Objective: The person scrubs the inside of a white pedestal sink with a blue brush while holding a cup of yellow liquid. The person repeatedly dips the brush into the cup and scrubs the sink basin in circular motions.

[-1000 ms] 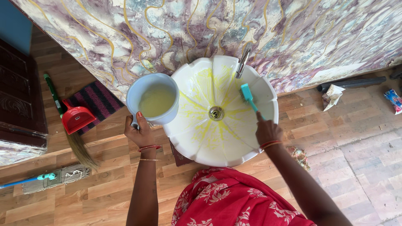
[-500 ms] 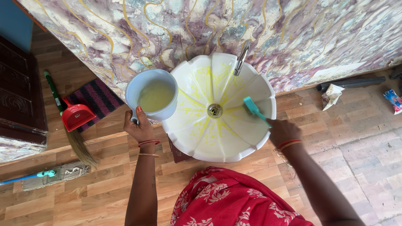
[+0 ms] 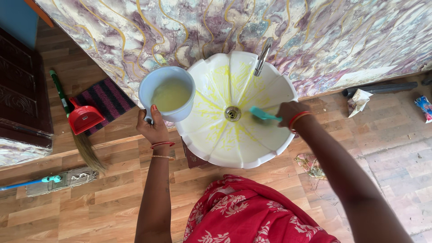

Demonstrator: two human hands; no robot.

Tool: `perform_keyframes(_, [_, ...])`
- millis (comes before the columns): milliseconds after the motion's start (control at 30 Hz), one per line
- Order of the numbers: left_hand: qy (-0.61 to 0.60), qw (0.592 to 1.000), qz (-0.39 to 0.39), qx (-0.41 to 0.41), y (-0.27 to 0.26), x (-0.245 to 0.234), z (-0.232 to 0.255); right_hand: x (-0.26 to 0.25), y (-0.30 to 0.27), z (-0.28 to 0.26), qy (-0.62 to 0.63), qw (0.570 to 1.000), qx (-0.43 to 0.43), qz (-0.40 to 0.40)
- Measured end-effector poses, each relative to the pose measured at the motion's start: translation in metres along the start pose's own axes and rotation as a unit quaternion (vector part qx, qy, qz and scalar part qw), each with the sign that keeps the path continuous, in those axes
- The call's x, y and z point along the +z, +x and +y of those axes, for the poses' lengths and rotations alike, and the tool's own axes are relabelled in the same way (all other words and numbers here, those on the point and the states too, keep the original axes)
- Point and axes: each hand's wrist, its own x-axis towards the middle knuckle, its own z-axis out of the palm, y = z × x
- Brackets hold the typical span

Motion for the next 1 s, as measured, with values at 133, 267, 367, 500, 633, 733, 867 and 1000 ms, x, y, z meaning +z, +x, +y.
perform_keyframes(133, [-0.008, 1.0, -0.005, 0.007, 0.0, 0.0, 0.003, -0.004, -0.019, 0.031, -0.039, 0.999, 0.024, 0.028])
perform_keyframes(267, [0.015, 1.0, 0.003, -0.008, 0.0, 0.001, 0.004, 0.015, 0.001, 0.011, 0.024, 0.997, -0.039, 0.054])
perform_keyframes(367, [0.025, 1.0, 0.001, 0.003, 0.0, 0.001, 0.002, 0.023, 0.012, -0.014, 0.091, 0.994, -0.033, 0.05])
perform_keyframes(500, [0.033, 0.999, -0.003, 0.016, 0.001, 0.002, 0.001, 0.017, 0.002, -0.018, 0.13, 0.987, -0.093, -0.005])
perform_keyframes(633, [0.033, 0.999, -0.004, 0.007, 0.0, 0.002, 0.003, 0.003, -0.029, -0.011, 0.105, 0.979, -0.133, -0.116])
perform_keyframes(733, [0.032, 0.999, -0.002, 0.002, 0.002, 0.004, 0.004, 0.001, -0.04, -0.001, 0.093, 0.978, -0.146, -0.119])
perform_keyframes(867, [0.0, 1.0, -0.002, 0.014, 0.002, 0.004, 0.007, 0.022, -0.011, -0.021, 0.125, 0.98, -0.146, -0.053])
perform_keyframes(1000, [0.047, 0.999, -0.002, 0.012, 0.001, 0.005, 0.009, 0.049, 0.007, -0.041, 0.197, 0.975, -0.099, 0.007])
